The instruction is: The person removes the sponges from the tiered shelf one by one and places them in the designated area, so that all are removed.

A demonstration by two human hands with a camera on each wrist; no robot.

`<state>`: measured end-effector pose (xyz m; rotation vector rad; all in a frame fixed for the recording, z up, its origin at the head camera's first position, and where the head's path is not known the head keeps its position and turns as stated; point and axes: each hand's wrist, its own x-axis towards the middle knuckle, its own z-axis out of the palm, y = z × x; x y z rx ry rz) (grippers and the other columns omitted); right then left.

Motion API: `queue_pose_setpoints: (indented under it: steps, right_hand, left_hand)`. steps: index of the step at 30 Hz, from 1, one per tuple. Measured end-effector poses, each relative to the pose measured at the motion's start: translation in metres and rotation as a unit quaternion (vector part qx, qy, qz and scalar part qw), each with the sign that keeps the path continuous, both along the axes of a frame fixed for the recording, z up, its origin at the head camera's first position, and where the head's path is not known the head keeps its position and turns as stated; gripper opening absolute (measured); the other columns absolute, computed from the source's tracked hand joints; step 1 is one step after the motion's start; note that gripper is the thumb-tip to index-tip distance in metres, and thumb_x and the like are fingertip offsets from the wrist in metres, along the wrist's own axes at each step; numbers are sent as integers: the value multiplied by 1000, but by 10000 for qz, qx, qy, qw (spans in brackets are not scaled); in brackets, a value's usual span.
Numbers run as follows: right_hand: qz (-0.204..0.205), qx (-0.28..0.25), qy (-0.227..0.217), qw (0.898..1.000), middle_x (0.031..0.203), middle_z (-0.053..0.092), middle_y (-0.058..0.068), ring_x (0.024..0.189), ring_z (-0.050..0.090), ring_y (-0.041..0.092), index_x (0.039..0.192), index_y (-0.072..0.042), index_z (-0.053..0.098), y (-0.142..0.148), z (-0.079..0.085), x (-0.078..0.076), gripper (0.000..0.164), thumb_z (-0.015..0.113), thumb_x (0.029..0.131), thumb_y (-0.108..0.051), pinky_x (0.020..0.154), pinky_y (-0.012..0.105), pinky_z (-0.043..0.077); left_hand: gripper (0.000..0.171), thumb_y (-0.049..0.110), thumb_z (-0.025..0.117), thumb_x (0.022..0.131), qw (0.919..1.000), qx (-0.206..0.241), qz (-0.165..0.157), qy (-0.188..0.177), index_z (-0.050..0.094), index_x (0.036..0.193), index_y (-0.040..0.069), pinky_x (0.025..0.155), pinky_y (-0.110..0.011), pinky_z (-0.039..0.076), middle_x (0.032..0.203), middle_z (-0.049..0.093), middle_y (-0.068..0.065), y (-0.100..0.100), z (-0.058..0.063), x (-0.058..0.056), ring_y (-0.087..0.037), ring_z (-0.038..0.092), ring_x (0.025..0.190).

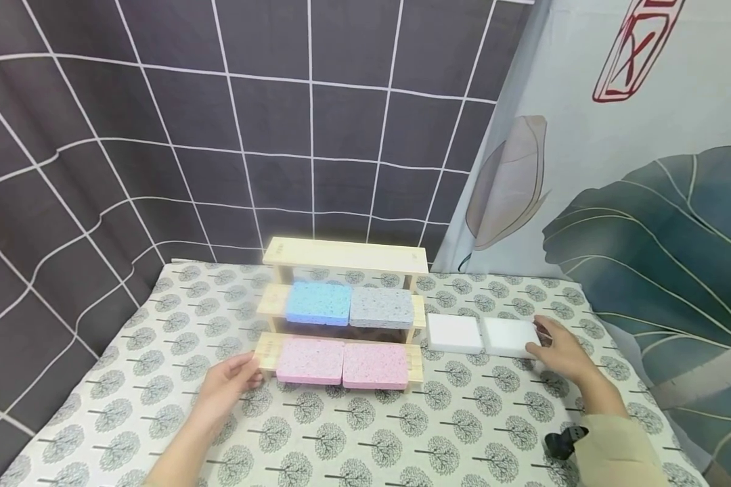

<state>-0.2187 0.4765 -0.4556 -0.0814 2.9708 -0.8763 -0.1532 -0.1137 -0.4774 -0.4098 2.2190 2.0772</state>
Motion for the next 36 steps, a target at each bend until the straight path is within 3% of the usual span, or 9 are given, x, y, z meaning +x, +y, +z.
queue_pose_setpoints:
  steps: [5, 9, 13, 15, 19, 21, 27, 36]
  right_hand:
    - [-216, -131, 807, 9964, 136, 44, 42, 122, 47, 56, 145, 18, 33, -10, 9, 2, 64, 60, 103, -21, 99, 57, 49]
    - [-274, -277, 1104, 9931, 134, 49, 39, 119, 50, 54, 145, 14, 38, -21, 20, 2, 62, 60, 103, -25, 92, 31, 56]
    - [-251, -505, 1288, 9901, 134, 53, 36, 117, 54, 49, 145, 12, 41, -33, 33, 2, 60, 61, 103, -24, 84, 6, 47]
    - [-243, -590, 1368, 9885, 134, 54, 34, 113, 59, 33, 145, 11, 42, -38, 38, 3, 58, 61, 102, -24, 79, -2, 38]
    - [-93, -806, 1530, 9849, 134, 55, 33, 106, 51, -8, 145, 11, 44, -50, 45, 3, 57, 63, 102, -22, 84, -4, 38]
    - [43, -948, 1611, 9824, 134, 55, 34, 104, 44, -18, 144, 11, 44, -55, 48, 3, 56, 64, 101, -18, 86, -4, 38]
    - [374, -1105, 1757, 9775, 132, 56, 33, 106, 45, -20, 143, 11, 45, -71, 54, 2, 53, 65, 99, -11, 89, -3, 39]
    - [849, -1339, 2024, 9664, 128, 58, 29, 111, 48, -11, 139, 12, 49, -102, 60, -2, 48, 66, 98, -7, 96, 0, 38]
  left_hand:
    - [42, 11, 58, 103, 10000, -70, -60, -19, 51, 136, -13, 79, -23, 60, 110, 67, -15, -1, -1, -1, -17, 64, 91]
    - [41, 10, 57, 103, 10000, -59, -46, -23, 52, 136, -13, 79, -24, 60, 109, 68, -15, -1, -1, 0, -17, 64, 91]
    - [39, 8, 57, 102, 10000, -29, -10, -14, 53, 135, -13, 79, -23, 60, 108, 67, -16, -1, -1, 1, -17, 65, 90]
    - [38, 8, 57, 102, 10000, -13, -6, 10, 53, 134, -13, 79, -23, 60, 107, 67, -16, -1, -1, 1, -17, 65, 90]
    - [38, 7, 57, 102, 10000, 8, -14, 56, 54, 134, -13, 79, -23, 60, 107, 68, -16, 0, 0, 1, -18, 65, 90]
    - [38, 7, 57, 102, 10000, 21, -29, 81, 54, 133, -13, 79, -23, 60, 107, 67, -17, 0, -1, 1, -18, 65, 90]
    - [38, 7, 58, 102, 10000, 24, -28, 70, 54, 133, -13, 79, -23, 60, 107, 67, -16, 0, -1, 1, -18, 65, 90]
    - [38, 8, 58, 102, 10000, 46, -9, 46, 54, 133, -13, 78, -22, 60, 106, 68, -16, 0, 0, 0, -17, 65, 89]
